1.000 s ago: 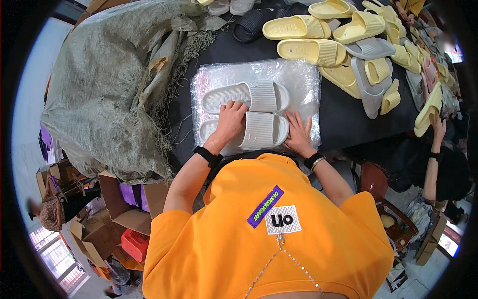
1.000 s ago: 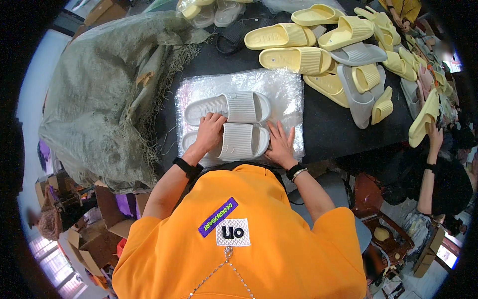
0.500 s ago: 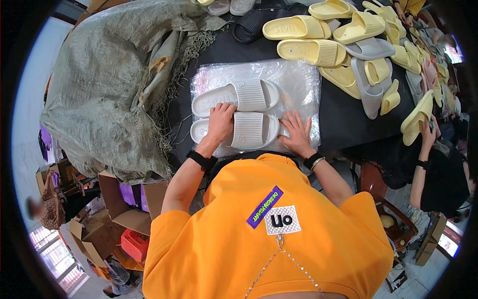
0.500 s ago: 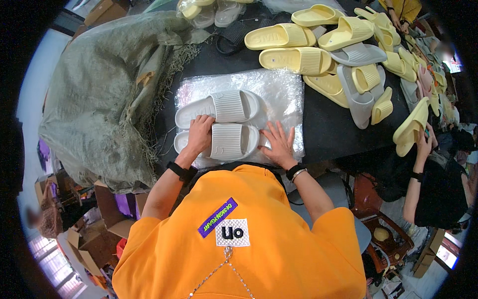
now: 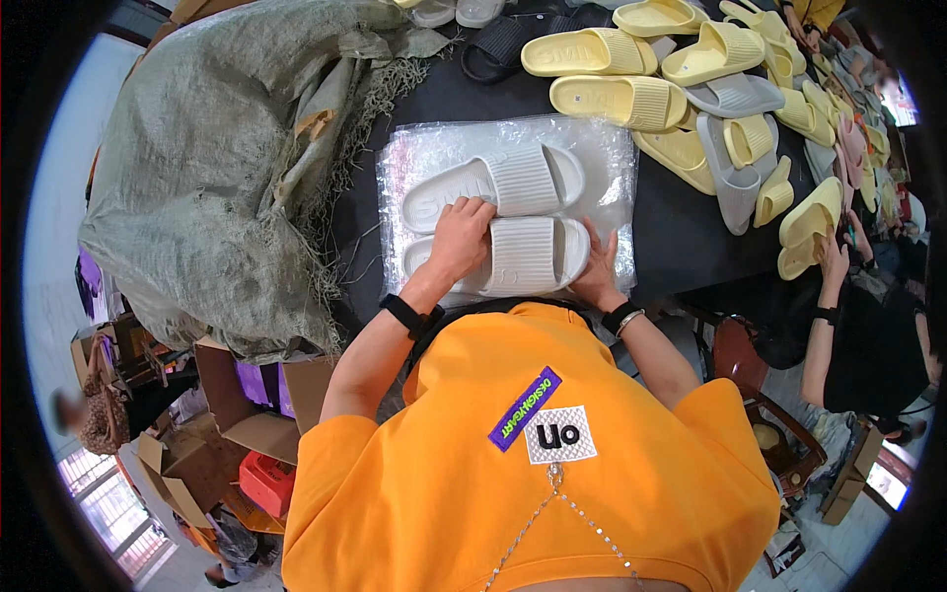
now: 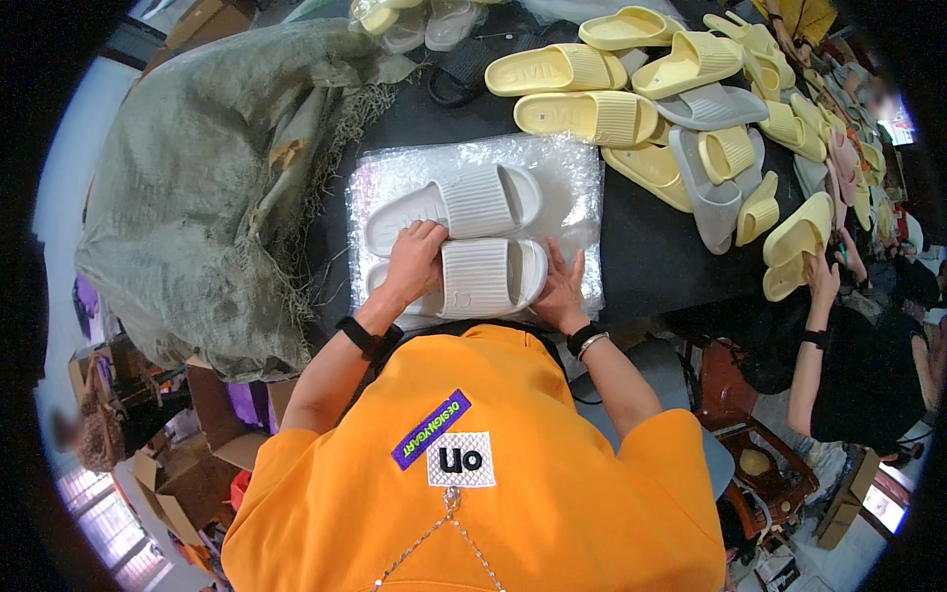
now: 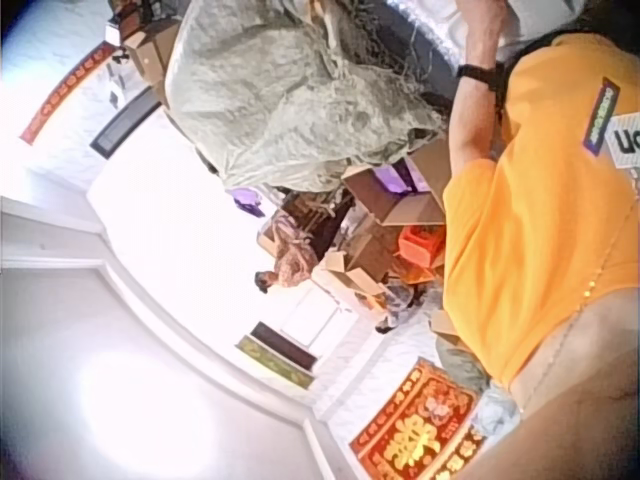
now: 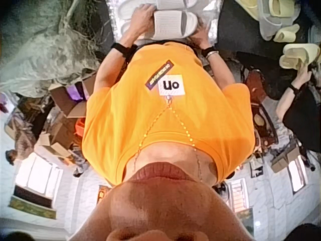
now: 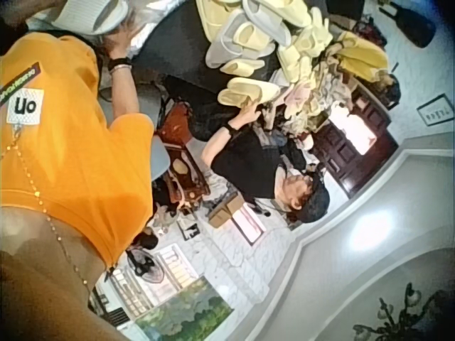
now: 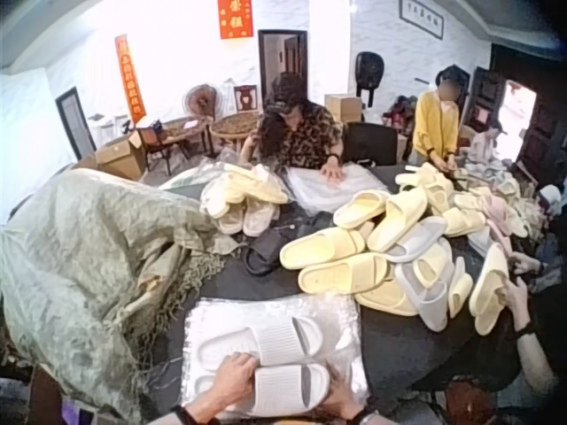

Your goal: The recorder reaches into a pile of materials, retrieves a pair of yellow slide sandals, and places them into a clear plastic bag on the table.

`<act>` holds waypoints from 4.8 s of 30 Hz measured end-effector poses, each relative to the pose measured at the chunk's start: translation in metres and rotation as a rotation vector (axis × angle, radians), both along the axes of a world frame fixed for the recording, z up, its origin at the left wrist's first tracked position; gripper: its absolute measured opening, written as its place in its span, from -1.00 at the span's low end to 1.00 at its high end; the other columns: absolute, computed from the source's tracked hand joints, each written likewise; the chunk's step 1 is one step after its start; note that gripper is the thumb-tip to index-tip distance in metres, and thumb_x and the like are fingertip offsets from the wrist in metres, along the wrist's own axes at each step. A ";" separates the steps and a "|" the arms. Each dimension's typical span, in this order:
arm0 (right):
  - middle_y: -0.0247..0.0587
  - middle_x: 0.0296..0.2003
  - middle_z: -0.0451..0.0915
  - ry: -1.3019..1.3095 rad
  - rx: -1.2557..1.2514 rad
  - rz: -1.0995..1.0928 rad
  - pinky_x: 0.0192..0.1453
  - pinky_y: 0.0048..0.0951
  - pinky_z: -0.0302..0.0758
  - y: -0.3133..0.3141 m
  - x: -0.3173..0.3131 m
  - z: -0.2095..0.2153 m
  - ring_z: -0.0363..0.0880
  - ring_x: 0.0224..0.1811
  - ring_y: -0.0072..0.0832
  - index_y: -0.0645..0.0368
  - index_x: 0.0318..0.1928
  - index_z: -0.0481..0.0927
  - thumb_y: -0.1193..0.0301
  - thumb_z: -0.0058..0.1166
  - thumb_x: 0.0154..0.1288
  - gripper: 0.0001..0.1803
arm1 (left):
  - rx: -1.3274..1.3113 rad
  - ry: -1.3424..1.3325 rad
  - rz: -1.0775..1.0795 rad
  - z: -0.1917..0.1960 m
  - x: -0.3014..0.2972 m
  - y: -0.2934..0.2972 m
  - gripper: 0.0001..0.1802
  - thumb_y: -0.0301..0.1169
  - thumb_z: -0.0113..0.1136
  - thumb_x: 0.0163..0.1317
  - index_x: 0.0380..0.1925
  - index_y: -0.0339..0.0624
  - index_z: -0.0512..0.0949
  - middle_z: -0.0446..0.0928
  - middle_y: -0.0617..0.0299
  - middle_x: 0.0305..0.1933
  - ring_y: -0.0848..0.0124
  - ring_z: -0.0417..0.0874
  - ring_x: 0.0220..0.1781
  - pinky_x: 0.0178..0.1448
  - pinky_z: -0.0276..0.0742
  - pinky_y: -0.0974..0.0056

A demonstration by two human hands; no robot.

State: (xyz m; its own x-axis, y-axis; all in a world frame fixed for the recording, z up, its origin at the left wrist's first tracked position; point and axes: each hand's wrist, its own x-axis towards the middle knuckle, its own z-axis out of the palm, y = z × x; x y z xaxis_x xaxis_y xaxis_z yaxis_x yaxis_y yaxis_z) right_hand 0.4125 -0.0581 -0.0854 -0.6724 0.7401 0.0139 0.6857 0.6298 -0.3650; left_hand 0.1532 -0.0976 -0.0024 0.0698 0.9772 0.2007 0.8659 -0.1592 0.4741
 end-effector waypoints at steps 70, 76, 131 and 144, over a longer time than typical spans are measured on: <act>-0.37 0.32 0.04 -0.028 -0.141 -0.040 0.28 0.25 -0.53 -0.002 0.000 0.017 -0.21 0.41 -0.33 -0.19 0.17 0.32 -0.06 -0.01 0.08 -0.37 | 0.041 -0.041 0.247 -0.025 -0.063 -0.024 -0.74 -0.57 0.06 -0.11 -0.31 -0.21 0.45 0.45 0.10 -0.32 0.07 0.42 -0.23 -0.18 0.34 0.11; -0.33 0.32 0.05 -0.041 -0.045 -0.027 0.28 0.26 -0.51 -0.001 0.003 -0.003 -0.22 0.41 -0.28 -0.08 0.19 0.30 -0.05 0.03 0.04 -0.31 | 0.145 -0.037 0.103 -0.013 -0.015 0.008 -0.78 -0.60 0.04 -0.13 -0.39 -0.16 0.44 0.42 0.13 -0.39 0.12 0.43 -0.29 -0.26 0.32 0.11; -0.06 0.11 0.22 0.666 -0.587 -0.356 -0.15 -0.42 0.45 0.017 -0.039 0.075 0.43 -0.13 -0.39 0.14 0.26 0.10 0.42 0.07 0.08 -0.29 | 0.042 0.084 -0.084 -0.002 0.023 0.022 -0.76 -0.56 0.00 -0.10 -0.34 -0.14 0.46 0.43 0.19 -0.36 0.21 0.48 -0.24 -0.17 0.35 0.19; -0.25 -0.07 0.40 1.157 -1.193 -0.508 -0.09 -0.53 0.43 0.037 -0.042 0.084 0.43 -0.11 -0.56 0.21 0.14 0.24 0.47 -0.01 0.22 -0.53 | -0.051 -0.112 -0.170 0.013 0.023 0.019 -0.74 -0.51 0.09 -0.06 -0.27 -0.14 0.45 0.45 0.13 -0.26 0.13 0.46 -0.16 -0.08 0.36 0.15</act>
